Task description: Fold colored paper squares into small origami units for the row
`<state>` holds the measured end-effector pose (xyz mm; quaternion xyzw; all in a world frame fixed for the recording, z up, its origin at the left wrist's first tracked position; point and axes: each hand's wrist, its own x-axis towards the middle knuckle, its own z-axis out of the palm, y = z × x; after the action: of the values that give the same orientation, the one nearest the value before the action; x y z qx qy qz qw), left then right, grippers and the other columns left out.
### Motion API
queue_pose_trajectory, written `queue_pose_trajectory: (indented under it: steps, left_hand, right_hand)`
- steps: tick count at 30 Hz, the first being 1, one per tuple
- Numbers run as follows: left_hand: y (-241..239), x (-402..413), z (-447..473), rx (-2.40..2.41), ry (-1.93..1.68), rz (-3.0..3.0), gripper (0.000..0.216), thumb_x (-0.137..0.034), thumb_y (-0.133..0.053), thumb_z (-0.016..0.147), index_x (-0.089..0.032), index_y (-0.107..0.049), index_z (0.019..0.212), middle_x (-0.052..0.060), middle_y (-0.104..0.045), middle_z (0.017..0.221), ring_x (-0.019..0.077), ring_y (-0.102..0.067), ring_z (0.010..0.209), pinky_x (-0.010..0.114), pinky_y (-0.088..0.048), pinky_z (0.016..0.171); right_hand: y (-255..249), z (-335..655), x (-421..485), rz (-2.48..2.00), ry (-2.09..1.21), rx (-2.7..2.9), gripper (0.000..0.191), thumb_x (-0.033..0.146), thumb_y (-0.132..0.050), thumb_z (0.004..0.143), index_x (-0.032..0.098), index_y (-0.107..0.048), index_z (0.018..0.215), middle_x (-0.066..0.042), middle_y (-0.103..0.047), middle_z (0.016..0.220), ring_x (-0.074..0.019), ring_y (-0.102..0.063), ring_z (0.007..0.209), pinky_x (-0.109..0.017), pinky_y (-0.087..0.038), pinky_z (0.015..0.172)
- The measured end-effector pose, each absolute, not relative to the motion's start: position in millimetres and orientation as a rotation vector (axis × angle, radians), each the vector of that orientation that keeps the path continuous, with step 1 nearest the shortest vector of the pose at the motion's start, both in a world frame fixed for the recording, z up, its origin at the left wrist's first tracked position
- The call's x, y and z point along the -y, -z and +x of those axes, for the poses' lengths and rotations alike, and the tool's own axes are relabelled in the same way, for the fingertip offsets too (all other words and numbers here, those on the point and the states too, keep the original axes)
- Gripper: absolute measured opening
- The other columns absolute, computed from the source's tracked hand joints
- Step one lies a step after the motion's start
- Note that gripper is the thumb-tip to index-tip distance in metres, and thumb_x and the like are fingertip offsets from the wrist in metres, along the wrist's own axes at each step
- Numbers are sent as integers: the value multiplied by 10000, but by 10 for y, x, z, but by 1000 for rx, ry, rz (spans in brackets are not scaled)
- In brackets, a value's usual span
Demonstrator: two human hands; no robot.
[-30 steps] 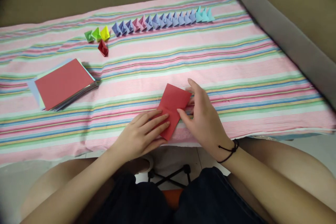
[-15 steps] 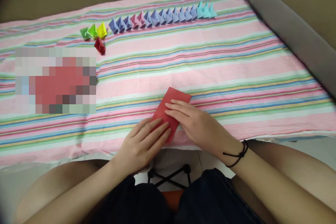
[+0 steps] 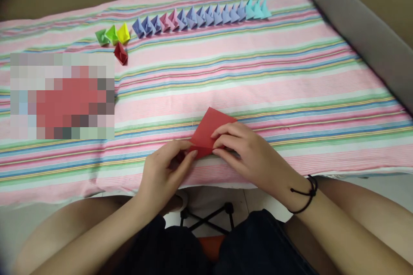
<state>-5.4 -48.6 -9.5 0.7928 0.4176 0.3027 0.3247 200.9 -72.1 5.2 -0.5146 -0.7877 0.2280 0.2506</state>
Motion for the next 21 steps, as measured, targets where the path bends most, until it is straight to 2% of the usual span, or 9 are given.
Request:
queue_pose_trajectory:
  steps: [4, 7, 10, 14, 17, 21]
  left_hand:
    - [107, 484, -36, -1174, -779, 2036, 238, -183, -560, 862, -198, -520, 1097, -28, -598, 752, 81, -552, 610, 194, -447, 567]
    - [100, 462, -21, -1182, -753, 2069, 248, -180, -546, 870, -198, -506, 1114, -22, -600, 762, 85, -549, 616, 198, -450, 567]
    - [89, 448, -28, -1163, -801, 2194, 205, -162, -536, 875, -183, -550, 1079, 39, -633, 914, 113, -591, 742, 227, -482, 632]
    - [92, 512, -76, -1020, -945, 2682, 260, -136, -561, 854, -151, -613, 1109, 107, -635, 1178, 218, -579, 1021, 351, -458, 827]
    - [97, 588, -110, -835, -813, 2950, 328, -109, -445, 902, -100, -607, 1187, 80, -644, 1230, 231, -544, 1137, 356, -394, 891]
    - [100, 598, -133, -795, -696, 2943, 379, -86, -357, 914, -44, -597, 1203, 108, -632, 1244, 244, -569, 1133, 375, -391, 918]
  right_hand:
    - [-82, 1951, 747, -1522, -733, 2001, 106, 208, -549, 893, 187, -650, 866, -44, -617, 893, -173, -589, 842, -314, -475, 728]
    - [-91, 1900, 763, -1620, -799, 1898, 107, 210, -551, 895, 191, -640, 839, -23, -615, 851, -160, -572, 807, -304, -450, 698]
    - [-92, 1855, 758, -1696, -814, 1831, 107, 208, -557, 889, 196, -635, 818, -10, -613, 820, -157, -558, 783, -299, -431, 673]
    - [-89, 1825, 738, -1729, -832, 1797, 90, 193, -563, 879, 203, -622, 812, -2, -610, 809, -155, -553, 760, -298, -424, 665]
    - [-86, 1824, 746, -1730, -839, 1787, 93, 176, -553, 880, 207, -608, 813, 0, -609, 819, -158, -555, 783, -300, -426, 688]
    - [-73, 1823, 785, -1763, -835, 1757, 59, 197, -549, 890, 219, -594, 858, 5, -605, 838, -155, -554, 783, -297, -427, 693]
